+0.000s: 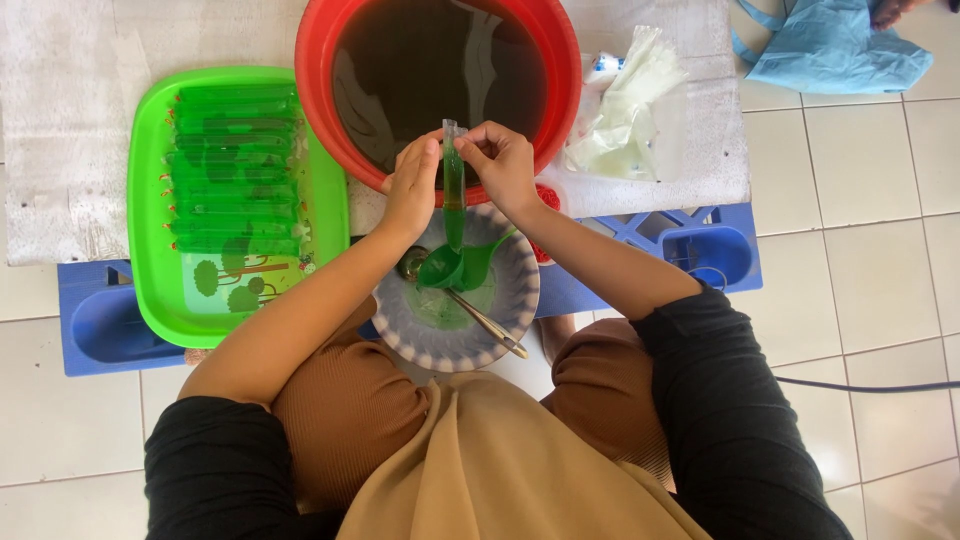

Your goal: Filling small plastic tubes with liquid using a funnel and sealing them with rubber bands

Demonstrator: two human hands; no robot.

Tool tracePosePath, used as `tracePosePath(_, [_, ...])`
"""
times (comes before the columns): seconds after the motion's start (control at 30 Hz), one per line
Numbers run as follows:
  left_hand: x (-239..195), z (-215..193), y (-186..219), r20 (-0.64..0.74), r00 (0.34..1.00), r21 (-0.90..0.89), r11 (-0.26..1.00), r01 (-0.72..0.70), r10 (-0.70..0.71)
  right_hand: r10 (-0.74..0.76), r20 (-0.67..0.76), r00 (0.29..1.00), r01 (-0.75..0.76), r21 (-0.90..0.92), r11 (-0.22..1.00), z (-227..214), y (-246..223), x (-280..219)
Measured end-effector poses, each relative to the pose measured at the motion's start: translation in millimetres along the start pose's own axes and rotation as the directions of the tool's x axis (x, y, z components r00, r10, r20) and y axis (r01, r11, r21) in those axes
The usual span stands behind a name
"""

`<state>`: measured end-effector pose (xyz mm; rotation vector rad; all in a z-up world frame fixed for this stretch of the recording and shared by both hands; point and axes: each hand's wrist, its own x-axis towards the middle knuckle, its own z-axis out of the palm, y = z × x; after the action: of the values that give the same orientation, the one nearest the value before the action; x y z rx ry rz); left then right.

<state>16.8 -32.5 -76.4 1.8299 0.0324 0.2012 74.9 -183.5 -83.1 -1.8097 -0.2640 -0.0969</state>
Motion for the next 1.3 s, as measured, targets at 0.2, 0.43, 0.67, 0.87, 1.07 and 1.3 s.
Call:
tracePosePath(0.2, [1, 0, -7, 0.062, 0.982, -0.025, 0.983, 0.182, -0.180, 0.013, 0.019, 1.000, -0.012, -0.050, 0.999, 2, 7, 10])
tracePosePath(0.43, [3, 3, -25, 0.016, 0.987, -0.045, 0.986, 0.163, -0.162, 0.020, 0.058, 0.998, -0.017, -0.050, 0.999, -1, 0, 9])
tracePosePath(0.67, [8, -11, -1, -0.001, 1.000, -0.020, 0.999, -0.027, 0.027, -0.070, 0.095, 0.993, 0.074, -0.047, 0.996, -12, -12, 0])
tracePosePath(0.87, [5, -29, 40, 0.122, 0.961, 0.145, 0.953, -0.266, 0.249, -0.177, 0.185, 0.967, 0.180, -0.002, 0.984, -36, -23, -15])
tracePosePath(1.07, [-1, -29, 52, 0.221, 0.883, 0.135, 0.884, -0.448, 0.414, -0.112, 0.281, 0.953, 0.094, 0.075, 0.993, -58, -42, -29])
tracePosePath(1.3, [-4, -22, 64, 0.366, 0.829, 0.104, 0.866, -0.489, 0.423, -0.090, 0.322, 0.943, 0.035, 0.173, 0.984, -77, -46, -34])
